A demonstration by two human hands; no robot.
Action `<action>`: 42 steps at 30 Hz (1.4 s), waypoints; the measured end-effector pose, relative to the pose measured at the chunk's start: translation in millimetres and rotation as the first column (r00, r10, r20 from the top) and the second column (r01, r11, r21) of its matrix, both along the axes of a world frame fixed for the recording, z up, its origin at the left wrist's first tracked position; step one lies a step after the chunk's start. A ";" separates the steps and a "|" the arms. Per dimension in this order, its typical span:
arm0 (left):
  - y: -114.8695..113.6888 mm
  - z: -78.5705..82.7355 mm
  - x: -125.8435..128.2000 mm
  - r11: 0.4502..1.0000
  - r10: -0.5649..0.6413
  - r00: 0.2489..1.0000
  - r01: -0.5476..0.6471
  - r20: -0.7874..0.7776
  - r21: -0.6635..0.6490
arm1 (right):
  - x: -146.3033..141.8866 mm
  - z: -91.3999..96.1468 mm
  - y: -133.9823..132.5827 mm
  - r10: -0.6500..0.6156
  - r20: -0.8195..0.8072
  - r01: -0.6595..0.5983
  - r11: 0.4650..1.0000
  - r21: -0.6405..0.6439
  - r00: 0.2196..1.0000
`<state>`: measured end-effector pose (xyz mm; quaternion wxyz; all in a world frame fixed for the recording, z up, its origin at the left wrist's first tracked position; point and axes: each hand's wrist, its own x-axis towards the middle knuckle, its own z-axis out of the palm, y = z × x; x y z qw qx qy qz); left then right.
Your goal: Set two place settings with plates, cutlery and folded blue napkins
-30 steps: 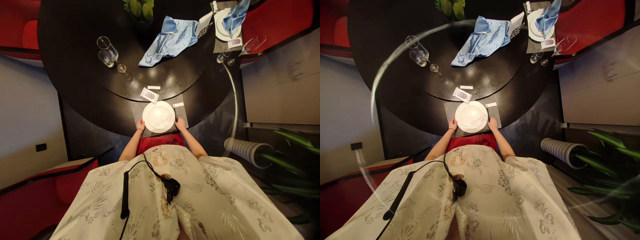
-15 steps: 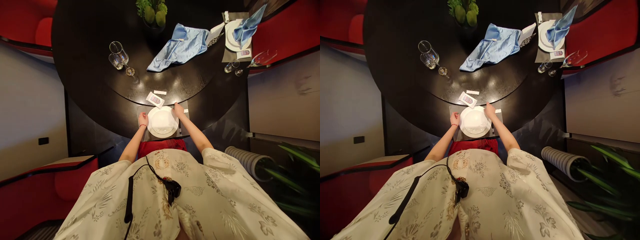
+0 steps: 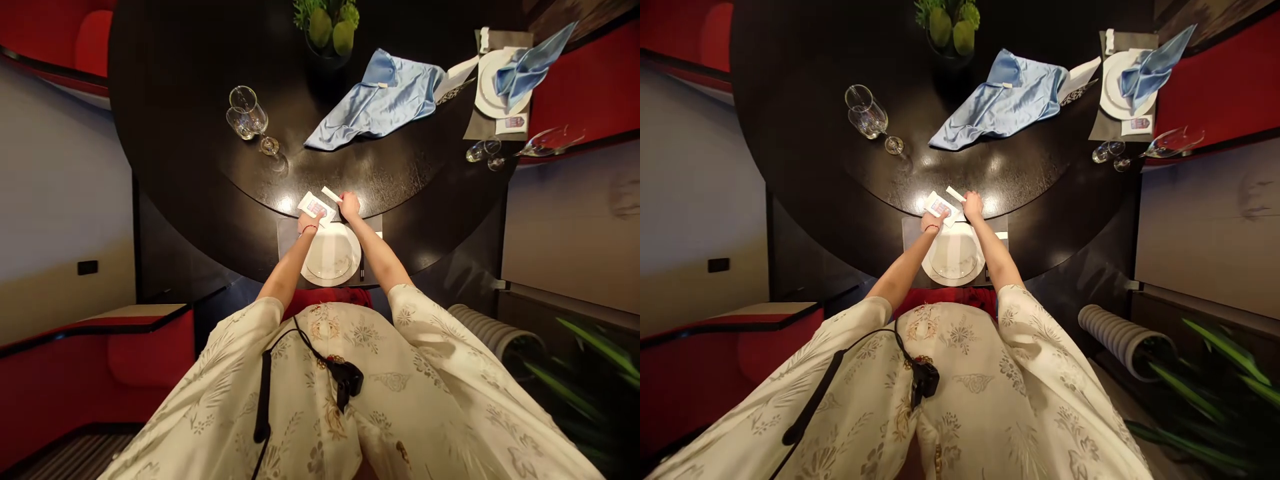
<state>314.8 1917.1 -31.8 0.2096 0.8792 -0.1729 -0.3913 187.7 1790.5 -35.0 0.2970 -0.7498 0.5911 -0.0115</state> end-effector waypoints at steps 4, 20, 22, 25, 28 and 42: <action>-2.7 0.2 -6.7 0.994 0.106 0.994 -0.106 0.042 0.020 | -59.1 -9.5 22.7 -0.326 0.287 0.297 0.944 0.142 0.901; 81.0 -24.3 35.8 0.916 0.085 0.996 -0.086 -0.019 -0.391 | -234.4 -31.1 234.6 -0.739 0.146 0.674 0.664 0.324 0.658; 124.2 -23.1 47.9 0.907 0.149 0.989 -0.143 -0.016 -0.395 | -236.1 -33.7 230.8 -0.698 0.114 0.646 0.703 0.297 0.707; 195.1 -20.7 59.1 0.894 0.253 0.967 -0.227 0.016 -0.385 | -239.4 -34.2 226.2 -0.649 0.071 0.612 0.744 0.268 0.758; 253.1 -19.6 57.9 0.909 0.279 0.958 -0.244 0.059 -0.339 | -241.0 -32.7 224.7 -0.631 0.059 0.604 0.761 0.237 0.773; 280.9 -26.7 21.4 0.993 0.014 0.997 -0.005 0.074 -0.114 | -223.5 -9.1 174.2 -0.485 0.138 0.491 0.871 -0.015 0.864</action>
